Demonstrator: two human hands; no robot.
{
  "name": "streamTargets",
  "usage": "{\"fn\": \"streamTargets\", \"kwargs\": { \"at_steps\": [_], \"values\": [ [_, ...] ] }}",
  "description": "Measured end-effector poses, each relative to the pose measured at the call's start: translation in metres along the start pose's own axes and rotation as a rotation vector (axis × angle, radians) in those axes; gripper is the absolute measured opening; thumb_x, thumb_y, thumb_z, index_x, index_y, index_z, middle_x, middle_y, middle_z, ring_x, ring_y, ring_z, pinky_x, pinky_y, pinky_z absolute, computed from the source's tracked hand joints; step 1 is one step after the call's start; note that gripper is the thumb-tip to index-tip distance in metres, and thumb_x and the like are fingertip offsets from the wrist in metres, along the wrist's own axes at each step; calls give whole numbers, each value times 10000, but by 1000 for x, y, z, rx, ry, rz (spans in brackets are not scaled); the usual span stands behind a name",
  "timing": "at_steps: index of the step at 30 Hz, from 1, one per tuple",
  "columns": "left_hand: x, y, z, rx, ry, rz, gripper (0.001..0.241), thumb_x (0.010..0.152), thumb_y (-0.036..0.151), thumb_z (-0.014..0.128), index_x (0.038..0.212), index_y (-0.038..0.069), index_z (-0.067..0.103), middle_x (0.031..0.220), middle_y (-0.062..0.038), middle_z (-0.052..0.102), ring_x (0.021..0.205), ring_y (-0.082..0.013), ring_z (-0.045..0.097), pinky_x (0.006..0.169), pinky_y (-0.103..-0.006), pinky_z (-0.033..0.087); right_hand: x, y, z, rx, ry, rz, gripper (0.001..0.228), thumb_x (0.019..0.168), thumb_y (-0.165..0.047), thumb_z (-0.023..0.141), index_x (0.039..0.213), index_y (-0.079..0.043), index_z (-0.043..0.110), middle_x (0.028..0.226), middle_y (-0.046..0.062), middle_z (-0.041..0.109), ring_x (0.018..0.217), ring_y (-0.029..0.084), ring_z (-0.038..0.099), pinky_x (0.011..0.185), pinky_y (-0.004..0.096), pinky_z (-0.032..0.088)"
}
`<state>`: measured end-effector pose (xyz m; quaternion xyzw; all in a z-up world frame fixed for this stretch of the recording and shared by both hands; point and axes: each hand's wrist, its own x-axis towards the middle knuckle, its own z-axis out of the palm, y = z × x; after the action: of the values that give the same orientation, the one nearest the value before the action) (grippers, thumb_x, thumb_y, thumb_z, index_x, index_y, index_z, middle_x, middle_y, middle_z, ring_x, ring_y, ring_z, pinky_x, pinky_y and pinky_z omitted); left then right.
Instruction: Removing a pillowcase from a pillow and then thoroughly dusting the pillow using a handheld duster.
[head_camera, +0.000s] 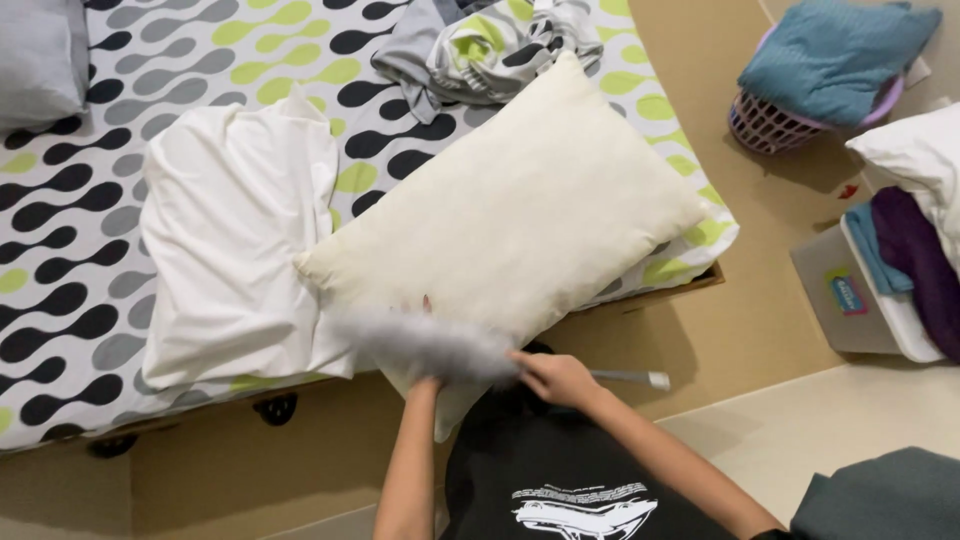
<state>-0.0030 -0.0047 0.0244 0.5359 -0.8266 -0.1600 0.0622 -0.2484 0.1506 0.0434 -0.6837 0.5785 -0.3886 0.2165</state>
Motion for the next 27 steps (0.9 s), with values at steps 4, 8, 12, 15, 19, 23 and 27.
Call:
{"fn": "streamTargets", "kwargs": {
  "at_steps": [4, 8, 12, 15, 19, 23, 27],
  "values": [
    [-8, 0, 2, 9, 34, -1, 1506, 560, 817, 772, 1615, 165, -83, 1656, -272, -157, 1528, -449, -186, 1206, -642, -65, 44, 35, -15, -343, -307, -11, 354, 1014, -208, 568, 1364, -194, 618, 831, 85, 714, 678, 260, 694, 593, 378, 541],
    [-8, 1, 0, 19, 62, -3, 1488, 565, 828, 752, 1622, 159, -54, 1663, -277, -125, 1534, -448, -167, 1208, -635, -54, 49, 120, -91, -441, 255, 188, 351, 981, -208, 629, 1329, -188, 666, 1153, 133, 742, 1009, 323, 731, 834, 431, 595],
    [-6, 3, 0, 9, 27, -30, 1508, 540, 843, 756, 1609, 156, -55, 1651, -283, -134, 1524, -444, -176, 1198, -638, -80, 11, 258, -150, -383, 523, 670, 546, 1026, -462, 651, 1263, 30, 658, 1107, 315, 682, 1029, 493, 644, 864, 531, 507],
    [-10, 0, 9, -4, 122, 17, 1521, 526, 856, 747, 1607, 153, -60, 1645, -276, -131, 1522, -441, -171, 1191, -643, -88, 3, 264, -167, -261, 707, 1063, 439, 1010, -410, 638, 997, 29, 632, 934, 253, 679, 849, 412, 649, 792, 513, 500],
    [-5, -2, 9, -13, 133, 39, 1528, 532, 853, 745, 1599, 124, -71, 1628, -298, -139, 1504, -461, -185, 1169, -658, -92, 34, 223, -114, -237, 790, 865, 345, 1028, -306, 610, 969, 32, 581, 870, 234, 640, 785, 401, 604, 759, 504, 482],
    [-9, 6, -5, -21, 111, 17, 1502, 536, 819, 768, 1586, 143, -66, 1628, -273, -128, 1501, -453, -172, 1169, -651, -55, 82, 108, -11, -85, 490, 734, 382, 1008, -262, 548, 1212, 61, 545, 904, 301, 653, 809, 454, 637, 746, 522, 500],
    [-13, 18, -5, 13, 75, -55, 1476, 530, 792, 778, 1574, 147, -44, 1629, -260, -120, 1507, -442, -147, 1188, -644, -31, 95, 24, 36, 31, 141, 596, 351, 970, -263, 574, 1258, -67, 618, 925, 264, 716, 890, 468, 683, 772, 516, 543]
  ]
}}
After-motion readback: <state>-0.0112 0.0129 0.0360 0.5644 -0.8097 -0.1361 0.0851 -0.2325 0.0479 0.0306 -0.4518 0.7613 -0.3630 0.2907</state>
